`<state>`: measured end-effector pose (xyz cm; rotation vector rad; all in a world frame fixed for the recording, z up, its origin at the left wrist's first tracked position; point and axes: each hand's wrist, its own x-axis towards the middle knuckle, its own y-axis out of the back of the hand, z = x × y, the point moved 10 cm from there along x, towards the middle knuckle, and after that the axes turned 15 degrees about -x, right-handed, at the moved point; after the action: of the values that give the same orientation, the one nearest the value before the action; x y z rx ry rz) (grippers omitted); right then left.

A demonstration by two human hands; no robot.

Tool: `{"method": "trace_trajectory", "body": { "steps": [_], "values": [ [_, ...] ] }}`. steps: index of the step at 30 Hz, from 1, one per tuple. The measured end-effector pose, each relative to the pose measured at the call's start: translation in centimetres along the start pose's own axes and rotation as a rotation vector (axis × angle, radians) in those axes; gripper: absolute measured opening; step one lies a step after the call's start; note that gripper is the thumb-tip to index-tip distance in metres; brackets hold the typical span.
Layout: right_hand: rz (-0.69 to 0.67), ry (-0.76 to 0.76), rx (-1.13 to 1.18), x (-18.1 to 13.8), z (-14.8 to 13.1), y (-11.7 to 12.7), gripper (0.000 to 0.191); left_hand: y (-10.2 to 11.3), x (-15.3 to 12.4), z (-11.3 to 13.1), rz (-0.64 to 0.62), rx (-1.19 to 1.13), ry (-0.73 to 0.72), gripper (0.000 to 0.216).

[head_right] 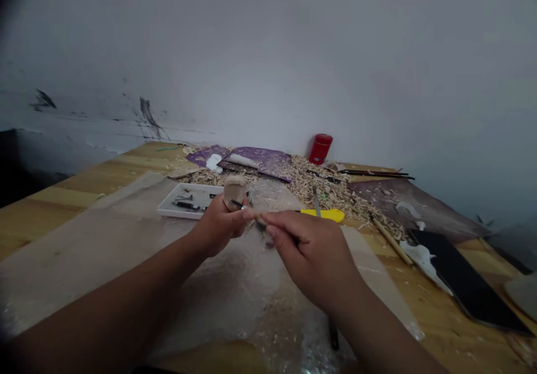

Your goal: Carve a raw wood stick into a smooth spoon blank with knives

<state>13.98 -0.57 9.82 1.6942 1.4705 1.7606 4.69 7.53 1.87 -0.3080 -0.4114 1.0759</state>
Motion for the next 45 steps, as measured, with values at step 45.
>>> {"method": "trace_trajectory", "body": {
  "steps": [45],
  "values": [
    [-0.023,-0.079,0.068,0.2,0.8,-0.5,0.017,-0.6,-0.6,-1.2,0.084,-0.119,0.038,0.030]
  ]
}}
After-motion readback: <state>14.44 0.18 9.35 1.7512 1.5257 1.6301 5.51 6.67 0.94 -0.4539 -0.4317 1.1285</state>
